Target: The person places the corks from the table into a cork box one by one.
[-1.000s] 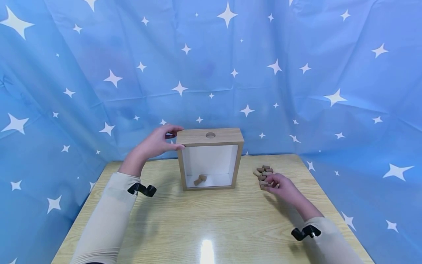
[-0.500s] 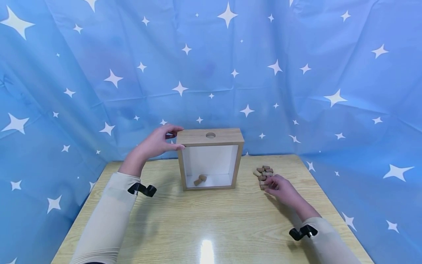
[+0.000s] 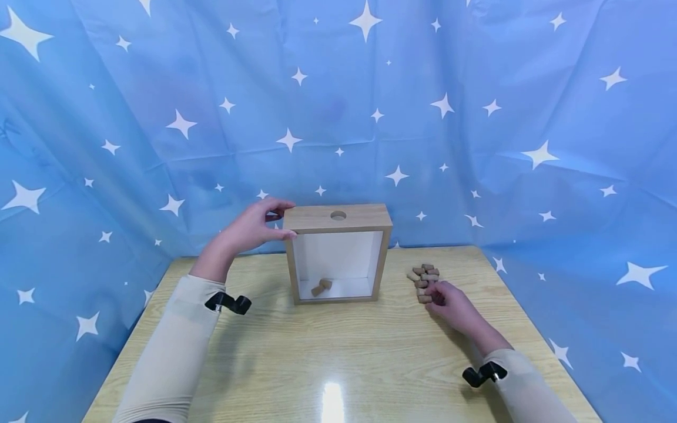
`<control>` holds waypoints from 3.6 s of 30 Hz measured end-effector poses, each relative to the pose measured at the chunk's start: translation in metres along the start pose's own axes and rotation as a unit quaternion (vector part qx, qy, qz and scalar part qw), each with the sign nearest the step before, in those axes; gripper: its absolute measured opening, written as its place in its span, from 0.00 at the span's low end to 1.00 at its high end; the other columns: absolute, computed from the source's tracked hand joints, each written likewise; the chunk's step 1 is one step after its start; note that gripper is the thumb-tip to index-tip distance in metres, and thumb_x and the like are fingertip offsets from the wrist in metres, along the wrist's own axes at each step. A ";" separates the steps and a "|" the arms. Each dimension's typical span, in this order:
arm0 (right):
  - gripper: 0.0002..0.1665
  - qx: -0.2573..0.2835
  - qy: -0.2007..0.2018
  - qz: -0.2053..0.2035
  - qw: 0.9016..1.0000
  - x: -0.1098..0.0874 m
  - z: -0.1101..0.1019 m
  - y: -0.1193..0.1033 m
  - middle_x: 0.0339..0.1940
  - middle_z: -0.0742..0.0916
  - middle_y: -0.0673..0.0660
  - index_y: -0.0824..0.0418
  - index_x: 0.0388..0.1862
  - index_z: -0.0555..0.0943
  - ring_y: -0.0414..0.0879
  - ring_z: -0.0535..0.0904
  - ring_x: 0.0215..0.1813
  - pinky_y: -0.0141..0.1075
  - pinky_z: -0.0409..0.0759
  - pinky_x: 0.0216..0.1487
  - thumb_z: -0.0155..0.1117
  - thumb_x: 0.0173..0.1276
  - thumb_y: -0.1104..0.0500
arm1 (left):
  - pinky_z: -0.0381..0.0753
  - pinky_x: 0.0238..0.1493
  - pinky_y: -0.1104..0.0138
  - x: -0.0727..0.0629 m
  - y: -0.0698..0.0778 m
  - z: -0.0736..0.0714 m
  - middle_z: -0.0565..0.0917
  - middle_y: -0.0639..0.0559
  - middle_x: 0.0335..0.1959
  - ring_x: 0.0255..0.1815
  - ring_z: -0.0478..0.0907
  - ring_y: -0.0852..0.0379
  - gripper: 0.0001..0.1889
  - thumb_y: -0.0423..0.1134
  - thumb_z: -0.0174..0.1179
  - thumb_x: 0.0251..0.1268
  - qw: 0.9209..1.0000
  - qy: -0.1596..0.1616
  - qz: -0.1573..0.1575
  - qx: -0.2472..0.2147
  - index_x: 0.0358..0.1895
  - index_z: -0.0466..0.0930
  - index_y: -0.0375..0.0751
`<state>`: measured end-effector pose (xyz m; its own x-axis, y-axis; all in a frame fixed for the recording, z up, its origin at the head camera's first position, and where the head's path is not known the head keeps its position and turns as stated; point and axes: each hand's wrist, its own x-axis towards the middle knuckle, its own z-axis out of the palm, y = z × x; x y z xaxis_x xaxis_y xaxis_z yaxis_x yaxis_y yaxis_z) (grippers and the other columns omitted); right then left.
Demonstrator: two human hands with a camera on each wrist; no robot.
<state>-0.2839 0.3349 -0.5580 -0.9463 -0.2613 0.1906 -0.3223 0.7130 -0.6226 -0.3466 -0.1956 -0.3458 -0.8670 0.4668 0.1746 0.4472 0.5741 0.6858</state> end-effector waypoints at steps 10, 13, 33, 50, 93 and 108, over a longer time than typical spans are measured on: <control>0.12 -0.005 -0.014 0.006 1.000 0.003 0.002 0.001 0.41 0.81 0.55 0.61 0.45 0.81 0.48 0.75 0.41 0.37 0.75 0.38 0.75 0.72 0.71 | 0.74 0.79 0.43 0.001 0.000 0.000 0.74 0.43 0.78 0.79 0.72 0.38 0.43 0.54 0.79 0.70 1.000 0.001 0.002 0.005 0.82 0.73 0.43; 0.13 0.009 -0.030 0.012 0.999 0.002 0.002 0.000 0.39 0.78 0.54 0.60 0.43 0.78 0.47 0.74 0.38 0.37 0.73 0.36 0.74 0.71 0.71 | 0.74 0.79 0.42 0.001 0.000 0.000 0.74 0.42 0.78 0.79 0.72 0.38 0.43 0.54 0.79 0.71 1.000 0.000 0.002 0.008 0.82 0.72 0.42; 0.13 0.055 -0.026 -0.019 0.998 0.010 -0.014 -0.045 0.37 0.79 0.54 0.60 0.43 0.77 0.47 0.76 0.37 0.35 0.77 0.33 0.69 0.69 0.73 | 0.75 0.78 0.43 0.001 -0.001 0.000 0.75 0.45 0.77 0.79 0.72 0.39 0.42 0.54 0.79 0.70 1.000 0.007 0.000 0.000 0.82 0.74 0.45; 0.12 0.053 -0.048 -0.080 0.994 0.021 -0.034 -0.096 0.39 0.83 0.51 0.54 0.46 0.80 0.47 0.78 0.36 0.36 0.80 0.34 0.70 0.76 0.70 | 0.73 0.79 0.43 -0.001 -0.001 0.001 0.74 0.44 0.77 0.79 0.71 0.39 0.42 0.55 0.79 0.70 1.000 -0.001 0.001 -0.002 0.82 0.73 0.46; 0.13 0.030 0.020 -0.265 0.964 0.069 -0.080 -0.207 0.36 0.86 0.47 0.61 0.51 0.88 0.43 0.82 0.37 0.36 0.85 0.39 0.78 0.72 0.70 | 0.74 0.80 0.46 0.000 -0.002 0.000 0.74 0.44 0.77 0.79 0.72 0.40 0.42 0.53 0.79 0.70 1.000 0.001 0.010 -0.006 0.82 0.73 0.45; 0.13 0.051 0.043 -0.284 0.956 0.108 -0.086 -0.239 0.41 0.87 0.51 0.63 0.53 0.88 0.45 0.83 0.41 0.35 0.85 0.42 0.77 0.73 0.71 | 0.73 0.80 0.45 -0.001 -0.002 -0.002 0.73 0.43 0.77 0.80 0.71 0.40 0.43 0.54 0.79 0.70 1.000 0.001 0.010 -0.007 0.82 0.72 0.43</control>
<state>-0.3113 0.1917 -0.3232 -0.6188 -0.5312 0.5788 -0.7854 0.4037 -0.4693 -0.3476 -0.1984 -0.3463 -0.8585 0.4765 0.1896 0.4611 0.5554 0.6920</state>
